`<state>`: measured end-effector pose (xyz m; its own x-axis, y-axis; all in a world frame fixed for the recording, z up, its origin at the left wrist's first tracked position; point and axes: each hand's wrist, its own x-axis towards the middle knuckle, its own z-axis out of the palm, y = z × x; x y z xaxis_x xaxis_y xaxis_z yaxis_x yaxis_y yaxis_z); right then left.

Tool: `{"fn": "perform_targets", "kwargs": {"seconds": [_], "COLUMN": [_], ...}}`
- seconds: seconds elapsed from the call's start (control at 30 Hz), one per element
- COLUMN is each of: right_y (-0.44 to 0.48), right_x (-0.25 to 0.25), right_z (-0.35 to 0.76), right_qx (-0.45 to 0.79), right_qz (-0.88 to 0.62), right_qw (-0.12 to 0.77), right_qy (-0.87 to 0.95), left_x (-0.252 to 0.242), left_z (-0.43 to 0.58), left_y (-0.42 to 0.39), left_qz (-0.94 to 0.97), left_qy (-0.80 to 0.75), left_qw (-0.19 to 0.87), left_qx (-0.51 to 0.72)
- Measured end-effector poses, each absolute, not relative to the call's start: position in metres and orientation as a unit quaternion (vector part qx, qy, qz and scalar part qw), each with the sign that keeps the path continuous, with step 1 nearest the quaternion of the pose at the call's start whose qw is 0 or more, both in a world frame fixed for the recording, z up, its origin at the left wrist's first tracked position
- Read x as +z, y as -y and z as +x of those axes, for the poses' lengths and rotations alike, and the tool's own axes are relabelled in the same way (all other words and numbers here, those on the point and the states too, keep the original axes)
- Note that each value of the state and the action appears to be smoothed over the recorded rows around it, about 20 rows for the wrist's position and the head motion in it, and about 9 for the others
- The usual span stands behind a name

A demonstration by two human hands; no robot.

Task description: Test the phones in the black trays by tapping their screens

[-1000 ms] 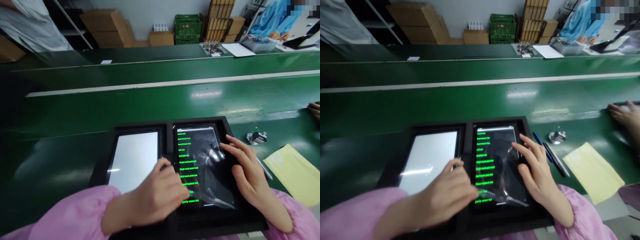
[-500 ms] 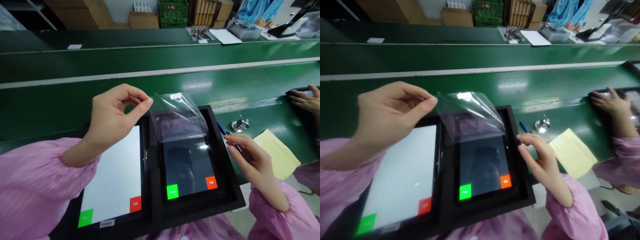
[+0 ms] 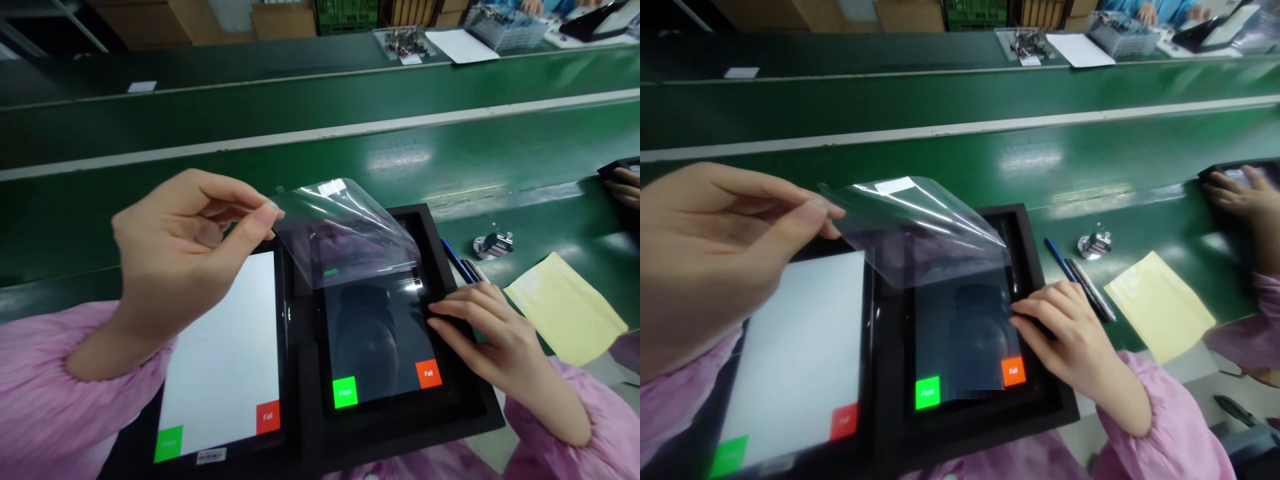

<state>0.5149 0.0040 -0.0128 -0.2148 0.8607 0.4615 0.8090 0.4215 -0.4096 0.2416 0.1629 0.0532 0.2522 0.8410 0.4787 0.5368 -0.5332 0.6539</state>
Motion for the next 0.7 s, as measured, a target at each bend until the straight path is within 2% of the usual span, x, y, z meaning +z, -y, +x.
{"fn": "perform_targets", "kwargs": {"seconds": [0.17, 0.43, 0.57, 0.7], "right_y": [0.008, 0.015, 0.000, -0.028], "right_x": [-0.003, -0.011, -0.013, -0.003], "right_z": [0.500, 0.474, 0.487, 0.510], "right_qx": [0.062, 0.061, 0.087, 0.288], "right_qz": [-0.522, -0.489, -0.529, -0.600], "right_qw": [0.267, 0.196, 0.261, 0.339], "right_qy": [0.807, 0.848, 0.803, 0.665], "left_x": [0.059, 0.060, 0.069, 0.063], "left_z": [0.244, 0.248, 0.240, 0.205], "left_y": [-0.165, -0.173, -0.176, -0.165], "left_qz": [0.770, 0.761, 0.773, 0.811], "left_qy": [-0.469, -0.465, -0.452, -0.409], "left_qw": [0.158, 0.179, 0.174, 0.198], "left_qx": [0.402, 0.415, 0.409, 0.369]}}
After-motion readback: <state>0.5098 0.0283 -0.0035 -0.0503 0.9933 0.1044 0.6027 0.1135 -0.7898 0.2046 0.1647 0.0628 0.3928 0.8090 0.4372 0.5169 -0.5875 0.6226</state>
